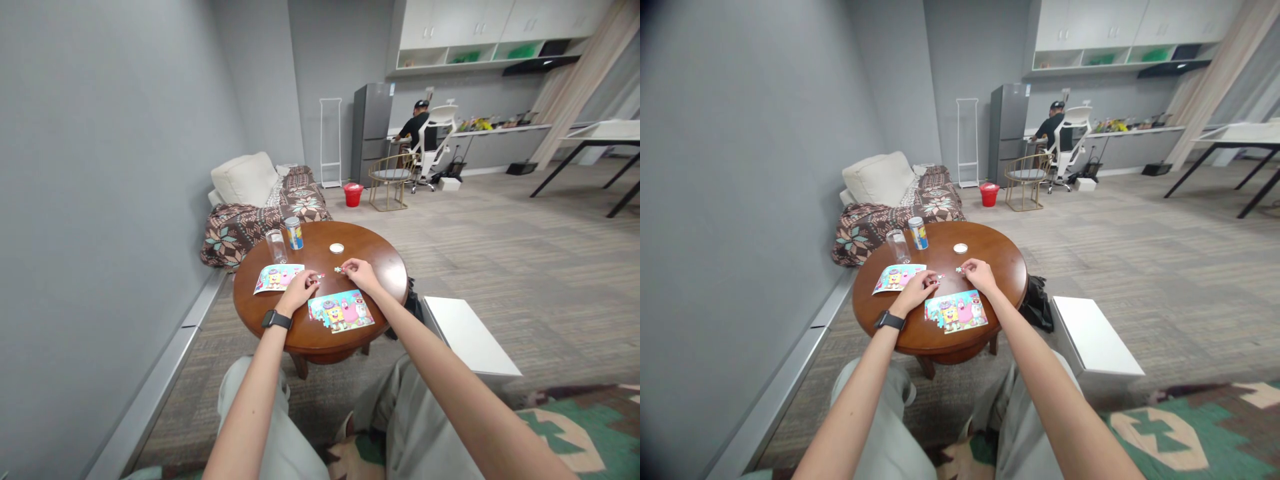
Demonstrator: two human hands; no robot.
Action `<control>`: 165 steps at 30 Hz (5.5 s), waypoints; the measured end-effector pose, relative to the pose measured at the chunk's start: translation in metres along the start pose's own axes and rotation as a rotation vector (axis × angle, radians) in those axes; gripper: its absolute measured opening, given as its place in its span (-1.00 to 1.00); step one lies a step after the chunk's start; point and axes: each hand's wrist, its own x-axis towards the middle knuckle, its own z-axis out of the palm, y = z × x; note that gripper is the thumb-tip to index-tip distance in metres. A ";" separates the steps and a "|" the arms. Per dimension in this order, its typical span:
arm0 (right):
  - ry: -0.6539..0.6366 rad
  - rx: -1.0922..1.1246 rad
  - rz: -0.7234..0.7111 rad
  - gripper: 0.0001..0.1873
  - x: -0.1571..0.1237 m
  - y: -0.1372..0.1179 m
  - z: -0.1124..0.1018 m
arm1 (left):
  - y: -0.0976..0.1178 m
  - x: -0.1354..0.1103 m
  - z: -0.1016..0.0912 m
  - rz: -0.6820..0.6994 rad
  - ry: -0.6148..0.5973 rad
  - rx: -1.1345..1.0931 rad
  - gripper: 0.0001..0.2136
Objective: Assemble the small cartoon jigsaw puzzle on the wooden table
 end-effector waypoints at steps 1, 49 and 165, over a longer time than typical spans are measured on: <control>0.008 -0.018 -0.002 -0.88 0.000 0.000 0.000 | 0.000 0.000 0.000 -0.002 -0.005 -0.008 -0.74; 0.052 -0.047 -0.040 -0.85 -0.003 -0.009 -0.005 | 0.000 0.000 -0.003 -0.013 0.029 0.022 -0.83; 0.003 0.008 -0.002 -0.87 0.002 0.003 -0.001 | 0.002 0.000 -0.002 -0.016 0.009 -0.016 -0.87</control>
